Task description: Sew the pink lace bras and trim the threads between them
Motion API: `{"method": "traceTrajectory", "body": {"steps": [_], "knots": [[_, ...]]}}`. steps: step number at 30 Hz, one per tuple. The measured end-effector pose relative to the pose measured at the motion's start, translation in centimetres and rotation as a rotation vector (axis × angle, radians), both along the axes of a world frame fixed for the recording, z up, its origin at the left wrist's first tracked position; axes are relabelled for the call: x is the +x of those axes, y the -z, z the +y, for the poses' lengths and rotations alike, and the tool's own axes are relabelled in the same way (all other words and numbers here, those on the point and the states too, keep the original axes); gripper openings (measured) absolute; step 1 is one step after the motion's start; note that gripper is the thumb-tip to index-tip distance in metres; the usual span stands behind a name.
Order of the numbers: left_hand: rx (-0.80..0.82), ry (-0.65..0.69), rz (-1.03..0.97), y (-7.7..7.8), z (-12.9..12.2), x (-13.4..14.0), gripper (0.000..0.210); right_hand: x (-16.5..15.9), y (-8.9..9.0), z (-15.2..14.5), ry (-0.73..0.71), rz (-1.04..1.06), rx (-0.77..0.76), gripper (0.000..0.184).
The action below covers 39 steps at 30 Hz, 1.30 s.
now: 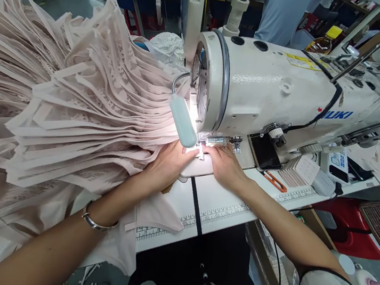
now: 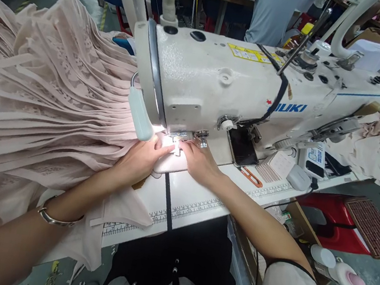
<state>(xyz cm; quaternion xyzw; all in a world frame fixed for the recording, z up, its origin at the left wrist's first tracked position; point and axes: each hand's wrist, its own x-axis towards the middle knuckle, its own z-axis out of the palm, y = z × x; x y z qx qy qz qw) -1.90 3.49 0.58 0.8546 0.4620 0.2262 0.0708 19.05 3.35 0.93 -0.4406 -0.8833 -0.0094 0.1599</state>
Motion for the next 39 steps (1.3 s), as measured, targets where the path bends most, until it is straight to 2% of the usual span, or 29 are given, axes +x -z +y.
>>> {"method": "traceTrajectory", "body": {"steps": [2, 5, 7, 13, 16, 20, 24, 33, 39], "knots": [[-0.011, 0.021, -0.057, 0.3, 0.0, 0.0, 0.025, 0.0, -0.1, -0.2, -0.005, -0.014, 0.052, 0.036], [0.1, 0.217, -0.091, 0.7, 0.0, -0.2, 0.029, 0.0, -0.3, -0.5, -0.039, -0.05, 0.109, 0.031], [0.184, 0.271, -0.037, 0.7, -0.1, -0.2, 0.03, 0.0, -0.3, -0.7, -0.059, -0.074, 0.114, 0.032], [0.265, 0.291, 0.223, -0.7, -0.8, 0.3, 0.034, -1.1, -0.2, -0.9, -0.047, -0.043, 0.171, 0.032], [0.308, 0.268, 0.264, -1.1, -0.9, 0.6, 0.034, -1.6, 0.0, -0.7, 0.031, 0.105, 0.16, 0.029], [0.355, 0.232, 0.222, -0.5, -0.8, 0.7, 0.031, -1.0, 0.3, -0.4, 0.074, 0.349, 0.045, 0.021], [0.382, 0.181, 0.094, 0.2, -0.7, 0.5, 0.029, 0.0, 0.2, -0.4, -0.024, 0.351, 0.032, 0.02], [0.333, 0.173, 0.094, 0.2, -1.0, 0.6, 0.029, 0.6, -0.6, -0.8, -0.131, 0.187, 0.017, 0.031], [0.15, 0.215, -0.03, 0.1, -1.0, -0.4, 0.018, 0.5, -0.5, -0.5, -0.135, 0.304, -0.026, 0.035]]}}
